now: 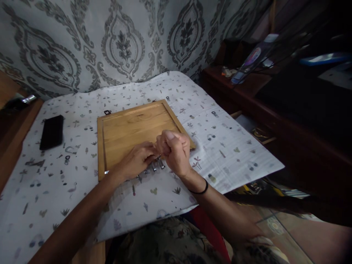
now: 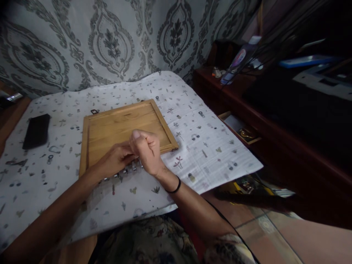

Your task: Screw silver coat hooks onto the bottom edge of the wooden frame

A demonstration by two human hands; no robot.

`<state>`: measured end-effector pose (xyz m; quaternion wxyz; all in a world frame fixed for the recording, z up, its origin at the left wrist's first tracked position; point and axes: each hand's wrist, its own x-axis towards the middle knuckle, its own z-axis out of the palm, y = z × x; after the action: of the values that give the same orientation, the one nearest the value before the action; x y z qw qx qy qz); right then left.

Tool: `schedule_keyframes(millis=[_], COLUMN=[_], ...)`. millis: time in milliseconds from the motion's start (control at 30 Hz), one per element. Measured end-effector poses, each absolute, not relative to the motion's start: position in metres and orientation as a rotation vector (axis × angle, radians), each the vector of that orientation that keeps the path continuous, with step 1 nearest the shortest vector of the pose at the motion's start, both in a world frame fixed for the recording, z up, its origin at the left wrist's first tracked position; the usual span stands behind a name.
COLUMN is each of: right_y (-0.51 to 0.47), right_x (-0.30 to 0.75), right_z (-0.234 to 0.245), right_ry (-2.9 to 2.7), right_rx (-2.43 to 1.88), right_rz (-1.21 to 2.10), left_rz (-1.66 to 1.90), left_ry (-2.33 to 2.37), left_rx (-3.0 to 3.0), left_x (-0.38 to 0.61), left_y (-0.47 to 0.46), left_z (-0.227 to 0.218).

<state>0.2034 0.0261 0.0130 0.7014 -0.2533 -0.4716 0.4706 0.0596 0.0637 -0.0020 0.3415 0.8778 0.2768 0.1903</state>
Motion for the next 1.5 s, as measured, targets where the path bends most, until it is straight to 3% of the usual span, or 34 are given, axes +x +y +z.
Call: schedule_keyframes(millis=[1067,1500], right_y=[0.025,0.027], right_x=[0.202,0.204], right_z=[0.017,0.027], right_ry=[-1.027,-0.921], right_rx=[-0.528,-0.616], right_rz=[1.048,1.048], left_rz=[0.595,0.332], left_ry=[0.874,0.792], left_rx=[2.281,2.344], left_x=[0.058,0.08], left_y=[0.063,0.09], left_z=[-0.008,0.002])
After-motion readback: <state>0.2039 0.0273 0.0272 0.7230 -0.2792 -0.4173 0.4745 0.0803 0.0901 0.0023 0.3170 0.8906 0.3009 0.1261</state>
